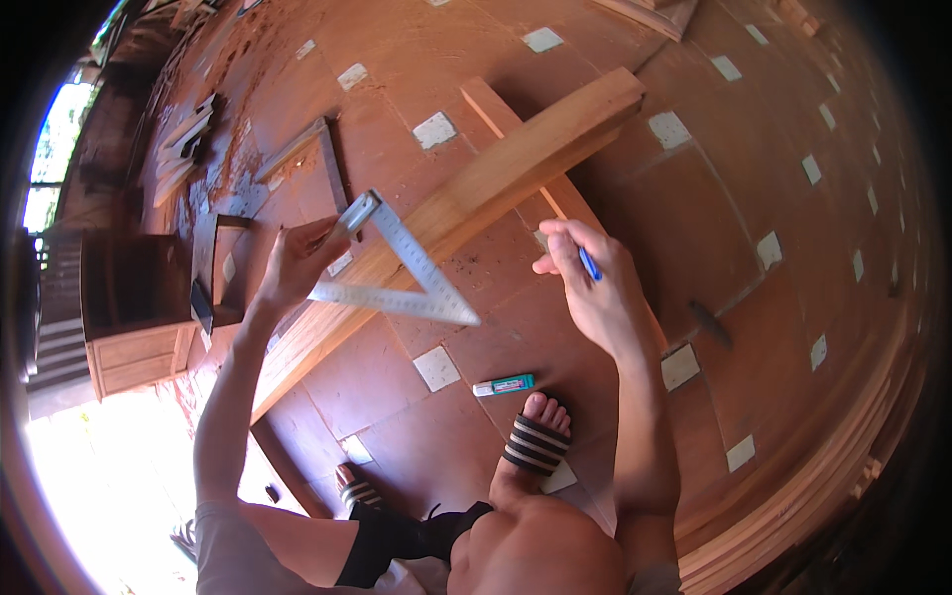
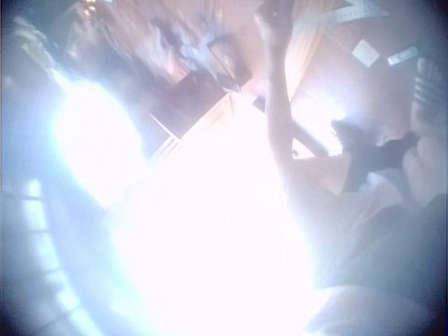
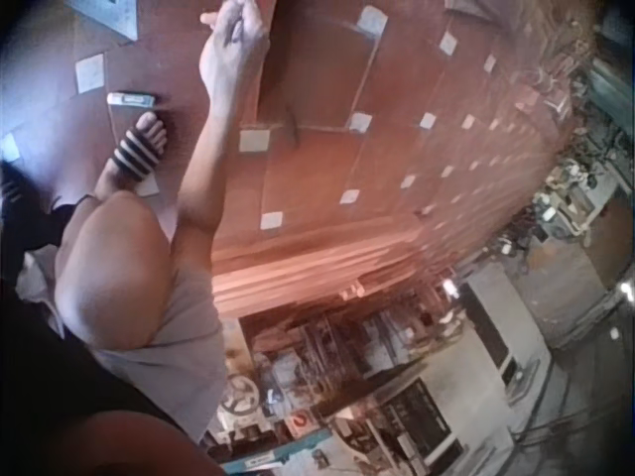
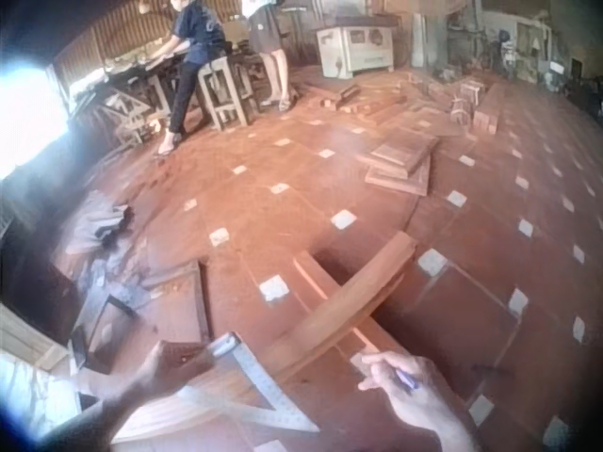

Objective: The person sits on the floor and uses a try square and pen to measure and mark lines on wooden planks. They repeatedly position the square, draw lines, and adjust the wood to mark multiple sections.

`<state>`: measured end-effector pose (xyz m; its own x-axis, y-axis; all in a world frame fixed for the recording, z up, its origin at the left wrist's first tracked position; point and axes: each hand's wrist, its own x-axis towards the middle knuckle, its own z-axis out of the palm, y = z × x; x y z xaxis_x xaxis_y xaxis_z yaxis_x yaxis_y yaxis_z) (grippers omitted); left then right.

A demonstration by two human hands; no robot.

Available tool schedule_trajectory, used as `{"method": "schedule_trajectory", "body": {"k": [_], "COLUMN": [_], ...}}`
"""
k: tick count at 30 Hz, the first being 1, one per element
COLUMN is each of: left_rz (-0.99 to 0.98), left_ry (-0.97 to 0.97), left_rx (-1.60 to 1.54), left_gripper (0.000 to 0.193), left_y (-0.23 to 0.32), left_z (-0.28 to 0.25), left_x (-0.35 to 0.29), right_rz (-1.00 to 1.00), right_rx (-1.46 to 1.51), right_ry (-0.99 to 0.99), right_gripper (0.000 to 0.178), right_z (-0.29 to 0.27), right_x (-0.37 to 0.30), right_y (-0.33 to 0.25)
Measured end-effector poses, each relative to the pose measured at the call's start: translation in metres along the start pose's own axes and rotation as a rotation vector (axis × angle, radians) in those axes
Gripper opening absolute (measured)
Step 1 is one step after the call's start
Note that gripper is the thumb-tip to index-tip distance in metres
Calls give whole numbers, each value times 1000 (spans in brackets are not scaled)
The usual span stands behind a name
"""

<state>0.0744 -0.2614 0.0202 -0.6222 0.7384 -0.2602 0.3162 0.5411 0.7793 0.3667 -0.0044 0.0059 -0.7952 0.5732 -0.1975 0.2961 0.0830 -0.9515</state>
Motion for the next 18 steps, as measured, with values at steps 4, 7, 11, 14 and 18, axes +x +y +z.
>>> {"method": "schedule_trajectory", "body": {"k": [4,7,11,14,18], "left_rz": [-10,76,102,109,88], "left_ry": [-24,-64,-103,-9,-19], "left_rx": [119,272,298,232,179], "left_gripper": [37,34,34,34,35], "left_y": [7,6,0,0,6], "left_z": [-22,-16,18,50,84], "left_x": [-56,-87,-113,-118,-113], "right_rz": [-4,-103,111,73,288], "right_rx": [-72,-71,54,234,290], "right_ry": [-111,-193,-355,-212,-44], "right_gripper": [46,46,55,48,37], "right_z": [36,73,122,149,145], "right_x": [-18,-29,-38,-56,-64], "right_y": [-10,-17,-7,8,33]}}
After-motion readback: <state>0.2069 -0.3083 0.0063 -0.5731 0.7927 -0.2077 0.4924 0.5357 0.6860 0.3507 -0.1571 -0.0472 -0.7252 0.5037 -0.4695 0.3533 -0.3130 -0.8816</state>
